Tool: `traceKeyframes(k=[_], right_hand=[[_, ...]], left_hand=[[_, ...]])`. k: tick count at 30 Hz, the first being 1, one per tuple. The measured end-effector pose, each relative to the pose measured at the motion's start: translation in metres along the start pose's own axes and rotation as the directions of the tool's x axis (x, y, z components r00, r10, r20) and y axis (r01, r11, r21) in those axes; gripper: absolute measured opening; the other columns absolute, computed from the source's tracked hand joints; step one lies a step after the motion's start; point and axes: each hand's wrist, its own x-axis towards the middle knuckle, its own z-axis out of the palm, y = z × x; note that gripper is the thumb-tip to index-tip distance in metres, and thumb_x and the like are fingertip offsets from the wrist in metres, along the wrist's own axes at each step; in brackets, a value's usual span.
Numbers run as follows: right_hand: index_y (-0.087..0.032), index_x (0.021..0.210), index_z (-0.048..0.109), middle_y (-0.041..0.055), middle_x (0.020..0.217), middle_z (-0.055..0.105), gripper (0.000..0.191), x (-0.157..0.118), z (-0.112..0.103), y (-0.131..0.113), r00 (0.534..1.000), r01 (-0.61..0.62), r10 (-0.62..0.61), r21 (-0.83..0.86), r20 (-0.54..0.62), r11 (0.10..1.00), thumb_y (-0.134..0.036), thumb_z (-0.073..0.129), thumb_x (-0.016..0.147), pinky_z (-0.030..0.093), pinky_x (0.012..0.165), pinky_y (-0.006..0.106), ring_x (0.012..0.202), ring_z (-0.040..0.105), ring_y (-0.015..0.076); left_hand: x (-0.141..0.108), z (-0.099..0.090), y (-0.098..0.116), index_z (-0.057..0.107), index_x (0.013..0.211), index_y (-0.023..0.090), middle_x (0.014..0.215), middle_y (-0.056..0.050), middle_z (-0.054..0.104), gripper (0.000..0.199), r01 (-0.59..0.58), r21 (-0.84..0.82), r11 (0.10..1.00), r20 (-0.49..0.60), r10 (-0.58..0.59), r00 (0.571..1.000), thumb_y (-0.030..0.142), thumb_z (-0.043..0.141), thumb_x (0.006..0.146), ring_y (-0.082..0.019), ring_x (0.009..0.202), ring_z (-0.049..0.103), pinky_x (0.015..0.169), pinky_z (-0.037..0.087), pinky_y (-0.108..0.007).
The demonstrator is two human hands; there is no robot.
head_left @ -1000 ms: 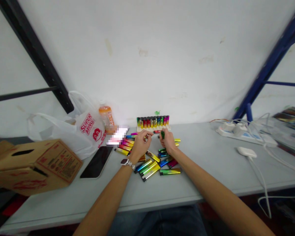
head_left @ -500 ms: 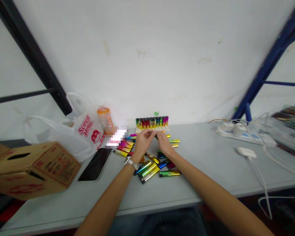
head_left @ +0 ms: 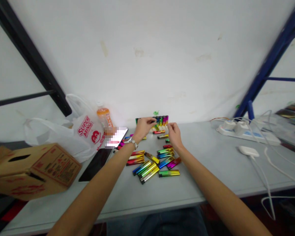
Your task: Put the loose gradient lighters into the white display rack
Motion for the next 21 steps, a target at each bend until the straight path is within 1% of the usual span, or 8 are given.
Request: traceKeyframes(k=[2,5,7,9,12,17,19,21], right_hand=[[-0.021,0.083,0.056,0.0024,0.081,0.059,0.024,0.005,-0.007,0.001,1.000,-0.021,0.021,0.000,-0.008,1.000,-0.042,0.046,0.085,0.042,0.078,0.031,0.081,0.053,0.0196],[-0.021,0.077,0.059,0.0005,0.069,0.058,0.025,0.006,-0.012,0.003,0.999,-0.047,0.048,-0.021,0.025,0.999,-0.041,0.044,0.083,0.040,0.072,0.030,0.075,0.053,0.0197],[-0.022,0.074,0.060,0.0003,0.065,0.057,0.026,0.006,-0.013,0.005,0.997,-0.054,0.055,-0.032,0.048,0.998,-0.040,0.043,0.082,0.039,0.069,0.029,0.074,0.054,0.0200],[-0.022,0.072,0.060,0.0008,0.064,0.058,0.027,0.007,-0.012,0.005,0.997,-0.055,0.057,-0.034,0.059,0.998,-0.039,0.042,0.082,0.039,0.069,0.029,0.075,0.055,0.0203],[-0.021,0.070,0.061,0.0012,0.065,0.059,0.028,0.008,-0.012,0.005,0.996,-0.060,0.064,-0.063,0.056,0.996,-0.038,0.042,0.082,0.040,0.069,0.029,0.076,0.055,0.0202],[-0.021,0.068,0.061,0.0008,0.064,0.060,0.029,0.008,-0.012,0.003,0.996,-0.067,0.073,-0.097,0.056,0.993,-0.038,0.042,0.083,0.039,0.068,0.029,0.073,0.055,0.0195],[-0.021,0.067,0.061,0.0011,0.064,0.060,0.031,0.008,-0.012,0.003,0.996,-0.060,0.066,-0.104,0.059,0.993,-0.040,0.042,0.083,0.039,0.069,0.029,0.071,0.055,0.0195],[-0.021,0.068,0.061,0.0015,0.064,0.060,0.033,0.007,-0.011,0.004,0.996,-0.050,0.057,-0.111,0.061,0.993,-0.042,0.042,0.084,0.039,0.069,0.029,0.072,0.055,0.0200]], left_hand=[[0.022,0.005,0.001,0.079,0.089,0.019,0.087,-0.005,0.078,0.014,-0.071,0.135,0.988,0.066,0.063,0.996,0.017,0.072,0.077,-0.021,0.082,0.071,0.086,0.056,-0.037],[0.047,0.018,-0.001,0.079,0.088,0.020,0.087,-0.006,0.078,0.017,-0.160,0.289,0.944,0.164,0.116,0.980,0.012,0.070,0.077,-0.021,0.083,0.070,0.089,0.054,-0.036],[0.058,0.027,-0.006,0.080,0.088,0.020,0.087,-0.006,0.078,0.017,-0.189,0.350,0.918,0.196,0.125,0.973,0.012,0.069,0.077,-0.021,0.084,0.069,0.090,0.053,-0.036],[0.065,0.034,-0.013,0.080,0.088,0.019,0.085,-0.006,0.077,0.017,-0.194,0.370,0.909,0.206,0.123,0.971,0.012,0.070,0.077,-0.022,0.082,0.069,0.090,0.052,-0.036],[0.072,0.039,-0.024,0.080,0.087,0.018,0.081,-0.007,0.076,0.016,-0.183,0.352,0.918,0.208,0.114,0.971,0.011,0.071,0.076,-0.022,0.079,0.067,0.089,0.051,-0.037],[0.074,0.037,-0.031,0.080,0.085,0.020,0.076,-0.004,0.074,0.015,-0.172,0.374,0.911,0.232,0.087,0.969,0.013,0.072,0.075,-0.021,0.078,0.065,0.086,0.050,-0.034],[0.071,0.035,-0.032,0.080,0.087,0.020,0.077,-0.005,0.072,0.014,-0.189,0.410,0.892,0.216,0.107,0.971,0.016,0.070,0.078,-0.022,0.082,0.064,0.088,0.049,-0.035],[0.066,0.034,-0.033,0.079,0.089,0.019,0.085,-0.008,0.070,0.014,-0.225,0.464,0.857,0.178,0.158,0.971,0.018,0.067,0.082,-0.023,0.090,0.061,0.091,0.048,-0.037]])
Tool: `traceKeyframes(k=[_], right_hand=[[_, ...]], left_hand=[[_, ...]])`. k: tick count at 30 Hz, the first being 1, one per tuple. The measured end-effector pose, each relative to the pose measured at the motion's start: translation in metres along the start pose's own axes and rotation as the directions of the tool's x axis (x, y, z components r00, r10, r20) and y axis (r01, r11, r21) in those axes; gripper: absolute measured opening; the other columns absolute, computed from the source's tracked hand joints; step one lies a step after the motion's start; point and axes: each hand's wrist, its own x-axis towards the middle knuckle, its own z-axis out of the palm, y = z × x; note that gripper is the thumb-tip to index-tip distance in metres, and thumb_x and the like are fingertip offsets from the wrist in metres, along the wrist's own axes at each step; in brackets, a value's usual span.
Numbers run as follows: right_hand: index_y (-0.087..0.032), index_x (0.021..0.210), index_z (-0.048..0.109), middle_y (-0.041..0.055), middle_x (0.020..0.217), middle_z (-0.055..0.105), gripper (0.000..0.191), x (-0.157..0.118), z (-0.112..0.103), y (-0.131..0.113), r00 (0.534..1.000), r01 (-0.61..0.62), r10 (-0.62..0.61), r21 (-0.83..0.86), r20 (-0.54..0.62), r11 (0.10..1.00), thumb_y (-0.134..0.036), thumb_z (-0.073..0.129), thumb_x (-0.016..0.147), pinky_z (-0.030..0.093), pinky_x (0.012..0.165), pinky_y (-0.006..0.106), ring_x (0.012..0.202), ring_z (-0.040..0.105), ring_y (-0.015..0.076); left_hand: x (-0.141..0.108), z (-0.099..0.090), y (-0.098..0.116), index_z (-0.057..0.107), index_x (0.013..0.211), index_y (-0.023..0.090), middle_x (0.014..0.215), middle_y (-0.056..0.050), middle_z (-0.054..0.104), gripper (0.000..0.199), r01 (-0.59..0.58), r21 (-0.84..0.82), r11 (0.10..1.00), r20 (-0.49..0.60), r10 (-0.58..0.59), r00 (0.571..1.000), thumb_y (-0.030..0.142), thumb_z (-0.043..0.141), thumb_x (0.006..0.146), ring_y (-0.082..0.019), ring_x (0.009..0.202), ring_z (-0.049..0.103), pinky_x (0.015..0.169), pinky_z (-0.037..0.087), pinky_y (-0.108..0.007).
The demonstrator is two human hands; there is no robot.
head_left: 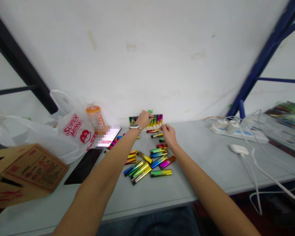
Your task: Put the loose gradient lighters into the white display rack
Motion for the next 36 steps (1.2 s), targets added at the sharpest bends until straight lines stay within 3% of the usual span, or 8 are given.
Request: traceKeyframes(k=[8,11,15,18,26,30,33,36], right_hand=[[-0.021,0.069,0.061,0.0012,0.065,0.061,0.035,0.001,0.001,0.003,1.000,-0.004,0.004,-0.045,0.010,0.999,-0.044,0.041,0.087,0.036,0.069,0.029,0.071,0.054,0.0199],[-0.020,0.073,0.063,0.0033,0.073,0.064,0.036,-0.002,0.000,0.002,0.998,0.040,-0.031,-0.192,0.051,0.980,-0.041,0.039,0.090,0.036,0.074,0.031,0.077,0.055,0.0208],[-0.021,0.091,0.070,0.0095,0.103,0.066,0.024,-0.009,-0.001,0.001,0.974,0.196,-0.099,-0.535,0.205,0.822,-0.032,0.049,0.087,0.033,0.086,0.038,0.101,0.052,0.0275],[-0.023,0.110,0.069,0.0131,0.116,0.061,0.032,-0.014,-0.002,0.000,0.937,0.304,-0.084,-0.675,0.338,0.672,-0.028,0.057,0.081,0.031,0.089,0.043,0.110,0.046,0.0319],[-0.020,0.111,0.068,0.0149,0.119,0.063,0.030,-0.010,0.004,-0.007,0.855,0.463,-0.023,-0.744,0.518,0.482,-0.030,0.049,0.089,0.028,0.094,0.047,0.115,0.046,0.0331],[-0.013,0.112,0.064,0.0193,0.120,0.064,0.030,0.002,0.014,-0.010,0.751,0.613,-0.034,-0.679,0.659,0.404,-0.026,0.047,0.091,0.029,0.097,0.048,0.115,0.050,0.0339],[-0.012,0.111,0.061,0.0202,0.113,0.067,0.027,0.011,0.024,-0.011,0.696,0.662,-0.051,-0.611,0.717,0.435,-0.022,0.046,0.091,0.033,0.096,0.047,0.108,0.057,0.0327],[-0.017,0.105,0.055,0.0123,0.093,0.070,0.018,0.012,0.032,-0.014,0.722,0.570,-0.172,-0.435,0.670,0.697,-0.027,0.046,0.093,0.042,0.083,0.037,0.087,0.062,0.0245]], left_hand=[[-0.016,0.003,0.012,0.077,0.097,0.017,0.096,-0.014,0.067,0.028,-0.044,0.159,0.986,-0.015,0.047,0.999,0.010,0.052,0.089,-0.028,0.102,0.054,0.092,0.042,-0.042],[-0.020,0.002,0.020,0.076,0.094,0.017,0.099,-0.015,0.068,0.028,-0.045,0.202,0.978,0.001,0.046,0.999,0.007,0.051,0.087,-0.030,0.105,0.053,0.092,0.040,-0.044],[-0.032,-0.002,0.028,0.071,0.107,0.016,0.113,-0.016,0.068,0.031,-0.077,0.289,0.954,-0.005,0.082,0.997,0.008,0.047,0.088,-0.031,0.109,0.052,0.093,0.038,-0.046],[-0.049,-0.009,0.032,0.066,0.116,0.016,0.120,-0.014,0.066,0.033,-0.066,0.281,0.957,-0.078,0.091,0.993,0.011,0.046,0.091,-0.031,0.112,0.051,0.092,0.040,-0.046],[-0.119,-0.025,0.032,0.068,0.099,0.019,0.106,-0.008,0.065,0.020,-0.009,0.169,0.986,-0.101,0.027,0.995,0.017,0.049,0.092,-0.026,0.105,0.055,0.093,0.045,-0.042],[-0.139,-0.024,0.025,0.066,0.101,0.019,0.105,-0.008,0.064,0.018,0.012,0.063,0.998,-0.166,-0.001,0.986,0.016,0.052,0.091,-0.025,0.104,0.056,0.095,0.047,-0.042],[-0.143,-0.024,0.021,0.065,0.102,0.018,0.104,-0.009,0.063,0.017,-0.003,0.005,1.000,-0.220,0.004,0.975,0.016,0.052,0.091,-0.025,0.105,0.056,0.097,0.047,-0.042],[-0.145,-0.027,0.018,0.065,0.101,0.019,0.104,-0.008,0.063,0.016,-0.002,-0.044,0.999,-0.283,-0.011,0.959,0.016,0.052,0.092,-0.023,0.104,0.056,0.097,0.047,-0.041]])
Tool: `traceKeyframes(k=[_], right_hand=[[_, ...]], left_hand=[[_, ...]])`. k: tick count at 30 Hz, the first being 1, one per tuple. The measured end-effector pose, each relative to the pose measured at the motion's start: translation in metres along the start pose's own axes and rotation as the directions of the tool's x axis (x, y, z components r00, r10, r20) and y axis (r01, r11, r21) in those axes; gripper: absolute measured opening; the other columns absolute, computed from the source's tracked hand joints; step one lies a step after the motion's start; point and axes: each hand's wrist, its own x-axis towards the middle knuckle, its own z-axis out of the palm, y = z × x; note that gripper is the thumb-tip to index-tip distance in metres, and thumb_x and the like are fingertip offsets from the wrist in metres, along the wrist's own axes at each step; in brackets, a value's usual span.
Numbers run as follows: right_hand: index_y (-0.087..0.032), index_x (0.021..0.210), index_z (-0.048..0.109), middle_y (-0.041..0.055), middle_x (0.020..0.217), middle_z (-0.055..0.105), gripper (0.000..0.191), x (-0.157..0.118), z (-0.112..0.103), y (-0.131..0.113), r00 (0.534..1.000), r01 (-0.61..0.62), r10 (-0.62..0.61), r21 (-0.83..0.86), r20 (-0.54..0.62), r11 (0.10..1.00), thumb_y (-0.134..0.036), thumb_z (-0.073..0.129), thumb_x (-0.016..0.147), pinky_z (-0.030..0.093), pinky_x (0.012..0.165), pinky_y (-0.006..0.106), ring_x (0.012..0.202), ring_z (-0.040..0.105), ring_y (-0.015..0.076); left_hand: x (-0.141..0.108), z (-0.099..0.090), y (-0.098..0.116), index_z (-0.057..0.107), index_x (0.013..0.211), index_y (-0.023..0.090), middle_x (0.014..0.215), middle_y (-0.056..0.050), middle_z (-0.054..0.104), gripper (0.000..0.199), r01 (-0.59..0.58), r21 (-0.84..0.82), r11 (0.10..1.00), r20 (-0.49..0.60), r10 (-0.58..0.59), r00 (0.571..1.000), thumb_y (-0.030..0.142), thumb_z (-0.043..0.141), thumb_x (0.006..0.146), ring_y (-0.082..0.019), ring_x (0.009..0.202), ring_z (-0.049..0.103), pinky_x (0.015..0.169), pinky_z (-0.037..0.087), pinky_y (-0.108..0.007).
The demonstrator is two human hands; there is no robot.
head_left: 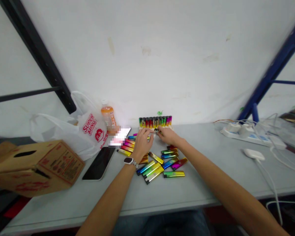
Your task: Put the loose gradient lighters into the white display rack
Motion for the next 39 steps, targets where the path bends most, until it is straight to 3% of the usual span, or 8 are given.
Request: traceKeyframes(k=[2,5,8,11,22,29,36,39], right_hand=[[-0.021,0.099,0.050,0.0025,0.075,0.065,0.014,-0.001,0.001,-0.008,0.990,0.000,0.053,0.378,-0.131,0.926,-0.033,0.048,0.092,0.043,0.067,0.029,0.068,0.059,0.0177],[-0.024,0.093,0.045,-0.0098,0.055,0.045,0.022,-0.012,0.000,-0.025,0.957,-0.028,0.256,0.834,-0.137,0.551,-0.042,0.055,0.085,0.031,0.045,0.021,0.043,0.039,0.0101],[-0.023,0.085,0.049,-0.0126,0.049,0.032,0.033,-0.027,-0.004,-0.039,0.947,-0.122,0.314,0.982,0.071,0.146,-0.054,0.057,0.079,0.013,0.038,0.019,0.037,0.020,0.0063],[-0.022,0.068,0.046,-0.0116,0.043,0.023,0.049,-0.037,-0.006,-0.045,0.926,-0.209,0.307,0.976,0.219,-0.063,-0.069,0.046,0.081,0.006,0.037,0.021,0.036,0.012,0.0055],[-0.022,0.049,0.034,-0.0060,0.037,0.024,0.049,-0.039,0.001,-0.051,0.830,-0.218,0.525,0.976,0.190,-0.009,-0.042,0.027,0.092,0.009,0.036,0.021,0.032,0.016,0.0065],[-0.022,0.056,0.039,-0.0091,0.038,0.022,0.059,-0.040,0.003,-0.047,0.847,-0.224,0.466,0.966,0.257,-0.125,-0.071,0.033,0.087,0.007,0.036,0.020,0.033,0.014,0.0058],[-0.022,0.053,0.035,-0.0069,0.040,0.025,0.046,-0.037,0.007,-0.047,0.770,-0.197,0.629,0.978,0.107,0.075,-0.051,0.037,0.089,0.011,0.036,0.021,0.033,0.019,0.0067],[-0.023,0.056,0.040,-0.0077,0.041,0.024,0.048,-0.037,0.008,-0.045,0.794,-0.171,0.599,0.984,0.103,0.057,-0.057,0.036,0.089,0.011,0.037,0.022,0.035,0.018,0.0076]], left_hand=[[-0.001,-0.003,0.000,0.065,0.101,0.019,0.103,-0.007,0.063,0.016,0.018,-0.028,0.999,-0.039,-0.019,0.999,0.017,0.052,0.092,-0.023,0.104,0.056,0.097,0.046,-0.040],[-0.004,-0.007,0.001,0.064,0.098,0.019,0.100,-0.007,0.064,0.014,0.052,-0.058,0.997,-0.069,-0.056,0.996,0.017,0.051,0.093,-0.023,0.101,0.057,0.095,0.047,-0.041],[-0.006,-0.006,0.004,0.064,0.096,0.020,0.098,-0.006,0.066,0.013,0.060,-0.100,0.993,-0.062,-0.067,0.996,0.017,0.051,0.092,-0.022,0.099,0.059,0.094,0.048,-0.040],[-0.007,-0.003,0.008,0.064,0.094,0.020,0.097,-0.005,0.067,0.012,0.049,-0.138,0.989,-0.037,-0.055,0.998,0.016,0.052,0.091,-0.022,0.098,0.060,0.094,0.048,-0.039],[-0.008,-0.001,0.016,0.065,0.093,0.019,0.096,-0.005,0.068,0.013,0.043,-0.161,0.986,0.036,-0.037,0.999,0.016,0.053,0.091,-0.021,0.097,0.060,0.095,0.047,-0.041],[-0.008,0.000,0.015,0.065,0.095,0.019,0.097,-0.006,0.068,0.014,0.046,-0.171,0.984,0.052,-0.037,0.998,0.016,0.053,0.091,-0.021,0.098,0.060,0.095,0.047,-0.041],[-0.010,-0.001,0.014,0.066,0.094,0.019,0.097,-0.005,0.068,0.014,0.056,-0.176,0.983,0.054,-0.047,0.997,0.017,0.053,0.091,-0.021,0.099,0.061,0.096,0.047,-0.041],[-0.009,-0.003,0.019,0.067,0.094,0.020,0.096,-0.006,0.068,0.014,0.062,-0.185,0.981,0.042,-0.056,0.998,0.019,0.053,0.092,-0.021,0.098,0.062,0.093,0.049,-0.040]])
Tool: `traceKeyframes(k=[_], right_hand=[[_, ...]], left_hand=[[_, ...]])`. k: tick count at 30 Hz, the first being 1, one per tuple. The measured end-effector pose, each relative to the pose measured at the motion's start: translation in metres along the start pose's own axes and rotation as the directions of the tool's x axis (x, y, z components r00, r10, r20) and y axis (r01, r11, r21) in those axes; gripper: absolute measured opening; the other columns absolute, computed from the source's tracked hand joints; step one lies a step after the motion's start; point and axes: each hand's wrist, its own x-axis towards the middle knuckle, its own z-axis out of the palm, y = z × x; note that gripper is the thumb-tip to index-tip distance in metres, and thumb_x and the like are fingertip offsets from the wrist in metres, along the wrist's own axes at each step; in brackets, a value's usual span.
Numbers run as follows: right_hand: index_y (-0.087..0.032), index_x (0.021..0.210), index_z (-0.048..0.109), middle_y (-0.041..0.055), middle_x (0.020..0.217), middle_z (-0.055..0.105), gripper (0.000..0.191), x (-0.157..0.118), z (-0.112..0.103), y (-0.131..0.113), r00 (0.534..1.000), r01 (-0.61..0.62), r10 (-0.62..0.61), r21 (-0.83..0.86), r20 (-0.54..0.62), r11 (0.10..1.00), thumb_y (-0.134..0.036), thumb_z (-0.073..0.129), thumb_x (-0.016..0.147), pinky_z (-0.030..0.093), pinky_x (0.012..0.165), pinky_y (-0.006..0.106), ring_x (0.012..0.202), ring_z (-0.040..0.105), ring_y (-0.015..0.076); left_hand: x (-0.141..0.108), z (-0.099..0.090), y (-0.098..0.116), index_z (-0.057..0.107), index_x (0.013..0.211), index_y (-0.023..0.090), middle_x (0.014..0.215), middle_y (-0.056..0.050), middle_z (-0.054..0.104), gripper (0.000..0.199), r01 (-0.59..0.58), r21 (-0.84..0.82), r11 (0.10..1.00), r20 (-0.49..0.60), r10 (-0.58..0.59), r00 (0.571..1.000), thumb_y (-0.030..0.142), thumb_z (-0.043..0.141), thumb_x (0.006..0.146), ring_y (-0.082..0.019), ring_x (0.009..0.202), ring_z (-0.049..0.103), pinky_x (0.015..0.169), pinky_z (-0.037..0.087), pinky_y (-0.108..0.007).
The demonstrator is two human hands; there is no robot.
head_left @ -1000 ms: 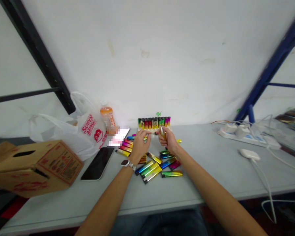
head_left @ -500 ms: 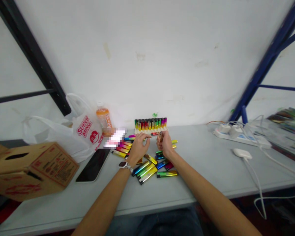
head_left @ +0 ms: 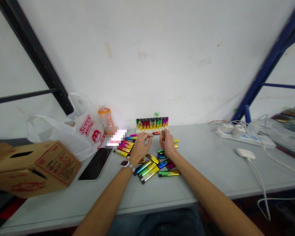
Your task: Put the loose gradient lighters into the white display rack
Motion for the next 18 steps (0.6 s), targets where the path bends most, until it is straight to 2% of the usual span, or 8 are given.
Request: traceKeyframes(k=[3,6,10,13,16,18], right_hand=[[-0.022,0.063,0.049,-0.0063,0.046,0.030,0.053,0.003,-0.002,0.004,0.997,0.040,-0.038,-0.039,0.067,0.998,-0.065,0.034,0.089,0.017,0.038,0.023,0.039,0.023,0.0090],[-0.022,0.072,0.055,-0.0030,0.059,0.043,0.048,0.006,-0.002,0.011,0.981,0.188,-0.177,-0.175,0.076,0.966,-0.067,0.045,0.086,0.029,0.043,0.023,0.050,0.037,0.0119],[-0.023,0.082,0.053,-0.0002,0.080,0.053,0.034,0.007,-0.001,0.019,0.899,0.438,-0.412,-0.294,0.147,0.850,-0.055,0.046,0.092,0.044,0.066,0.026,0.076,0.050,0.0159],[-0.023,0.091,0.054,0.0025,0.094,0.057,0.027,0.005,-0.002,0.017,0.841,0.541,-0.496,-0.355,0.216,0.763,-0.045,0.041,0.097,0.044,0.088,0.031,0.093,0.053,0.0174],[-0.022,0.101,0.058,0.0053,0.103,0.060,0.025,0.007,-0.007,0.011,0.804,0.595,-0.520,-0.411,0.289,0.691,-0.040,0.040,0.098,0.039,0.098,0.035,0.103,0.053,0.0194],[-0.022,0.104,0.060,0.0066,0.107,0.061,0.027,0.011,-0.014,0.005,0.798,0.596,-0.544,-0.472,0.260,0.649,-0.038,0.040,0.097,0.037,0.102,0.038,0.108,0.052,0.0208]], left_hand=[[0.005,0.001,0.009,0.067,0.095,0.019,0.094,-0.006,0.070,0.016,0.056,-0.085,0.995,-0.036,-0.059,0.998,0.026,0.054,0.093,-0.019,0.091,0.064,0.084,0.052,-0.035],[0.012,0.006,0.019,0.068,0.098,0.017,0.094,-0.007,0.072,0.023,0.177,-0.240,0.954,-0.070,-0.199,0.977,0.037,0.058,0.092,-0.018,0.083,0.067,0.076,0.054,-0.032],[0.020,0.016,0.021,0.068,0.094,0.015,0.087,-0.008,0.073,0.030,0.292,-0.409,0.864,-0.047,-0.340,0.939,0.043,0.065,0.085,-0.018,0.078,0.068,0.072,0.056,-0.031],[0.025,0.019,0.016,0.068,0.091,0.015,0.084,-0.008,0.073,0.032,0.323,-0.474,0.819,-0.012,-0.373,0.928,0.046,0.067,0.083,-0.017,0.076,0.068,0.069,0.057,-0.030],[0.035,0.014,0.011,0.066,0.092,0.015,0.084,-0.007,0.074,0.033,0.333,-0.492,0.805,0.055,-0.353,0.934,0.046,0.069,0.080,-0.017,0.075,0.069,0.068,0.058,-0.029],[0.049,0.008,0.008,0.067,0.092,0.016,0.081,-0.006,0.073,0.030,0.308,-0.440,0.843,0.083,-0.304,0.949,0.044,0.069,0.081,-0.017,0.072,0.069,0.066,0.057,-0.029]])
